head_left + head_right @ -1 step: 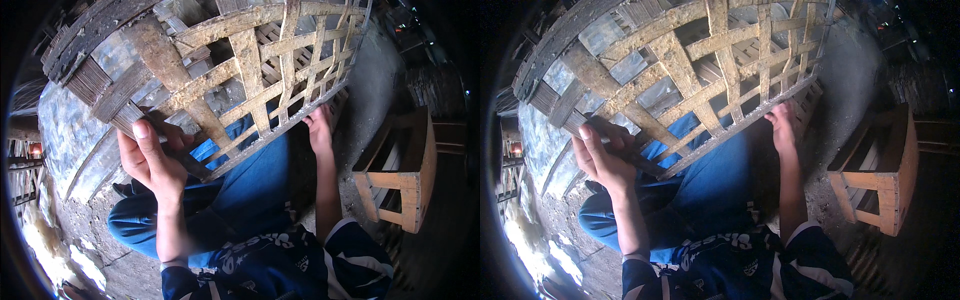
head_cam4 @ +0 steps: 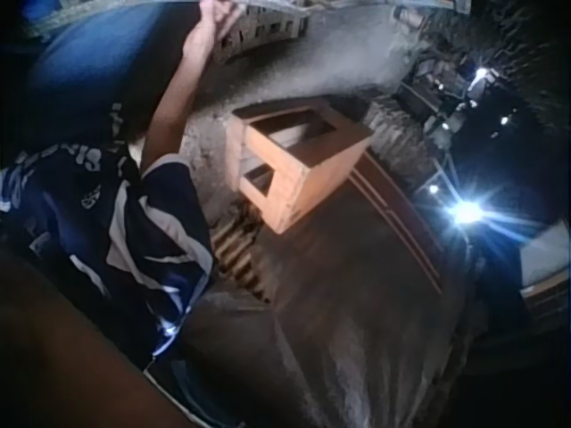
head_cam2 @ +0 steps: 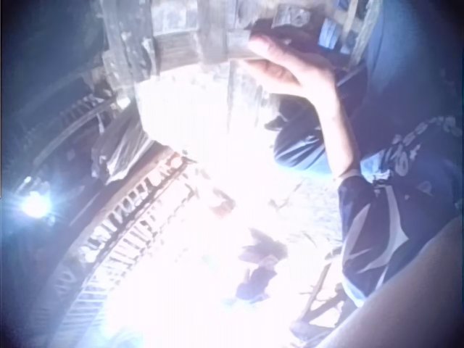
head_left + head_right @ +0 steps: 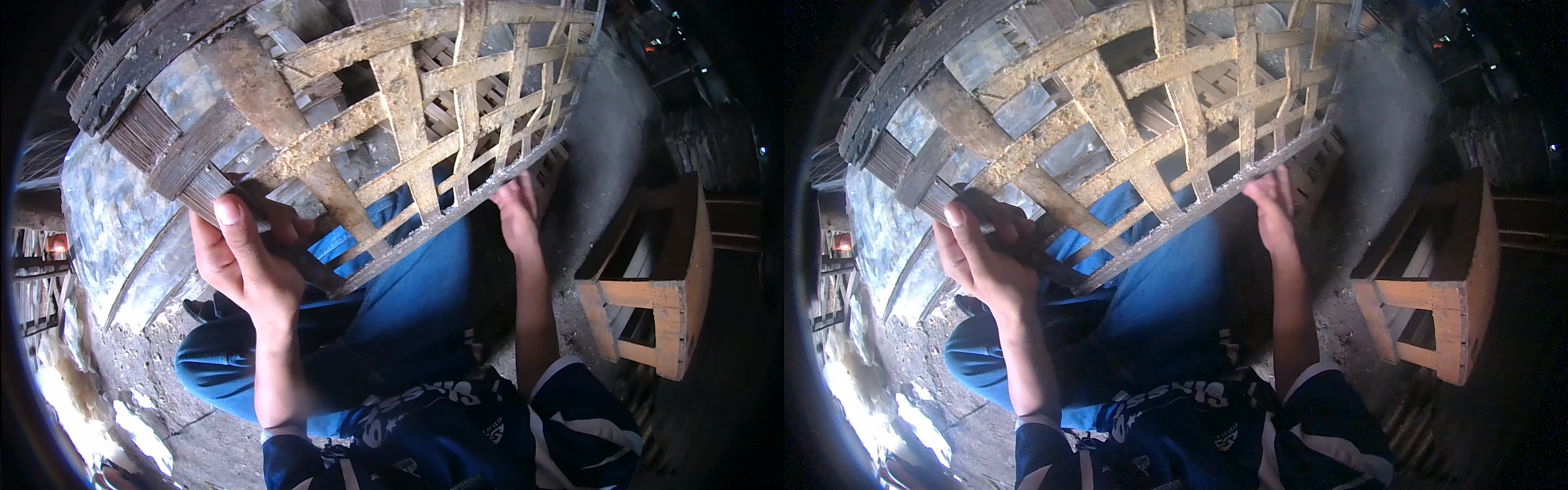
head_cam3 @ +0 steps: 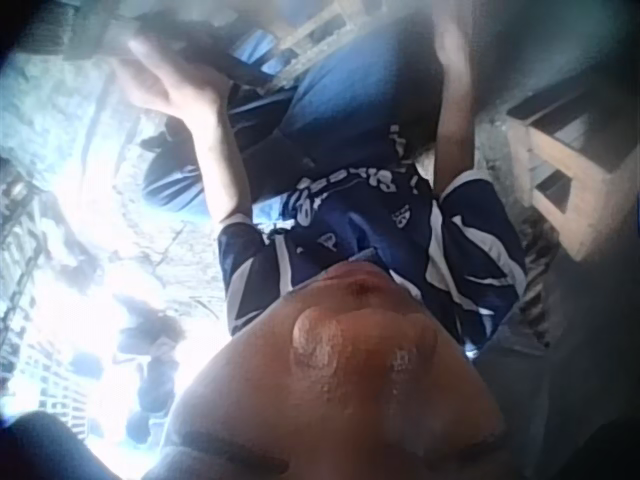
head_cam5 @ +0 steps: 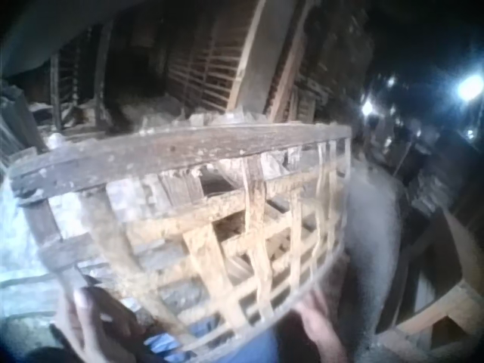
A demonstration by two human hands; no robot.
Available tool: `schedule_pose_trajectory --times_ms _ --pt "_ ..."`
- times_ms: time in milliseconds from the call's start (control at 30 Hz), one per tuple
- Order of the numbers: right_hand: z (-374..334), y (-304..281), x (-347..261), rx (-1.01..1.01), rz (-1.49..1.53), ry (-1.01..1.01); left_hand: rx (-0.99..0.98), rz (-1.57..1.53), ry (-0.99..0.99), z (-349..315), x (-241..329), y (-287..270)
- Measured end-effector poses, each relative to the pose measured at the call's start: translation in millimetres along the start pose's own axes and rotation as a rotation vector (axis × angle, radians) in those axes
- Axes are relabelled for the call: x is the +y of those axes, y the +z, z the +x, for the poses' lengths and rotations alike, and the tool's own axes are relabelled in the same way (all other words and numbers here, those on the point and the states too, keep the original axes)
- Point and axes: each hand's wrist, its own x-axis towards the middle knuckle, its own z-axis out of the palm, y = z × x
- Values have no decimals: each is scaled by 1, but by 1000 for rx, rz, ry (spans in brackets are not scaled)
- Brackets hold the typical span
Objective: The person sits on the floor and assembles bamboo trays by hand. They place a plastic sheet over a tray, then pick up a bamboo lattice frame and press it into place, repeating the process with additional frames.
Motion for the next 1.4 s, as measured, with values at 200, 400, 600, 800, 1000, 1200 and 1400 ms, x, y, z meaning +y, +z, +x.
schedule_pose_trajectory --times_ms 200,400,600,800,1000,1200,1400 --pt "50 -41 14 328 350 277 -20 -6 49 5 -6 0" --pt "29 2 -29 477 -386 -332 -19 -1 31 4 -3 2" --pt "0 82 -106 37 -1023 -963 -13 20 46 4 -4 0" --pt "32 106 -135 -203 -1102 -1232 -55 -6 75 1 1 2" --pt "38 112 -162 -399 -1146 -1170 -70 -12 44 1 -1 -1" --pt "44 115 -172 -534 -1104 -994 -69 -74 25 0 1 1" --pt "47 121 -178 -570 -1128 -1025 -94 -18 41 0 2 0"
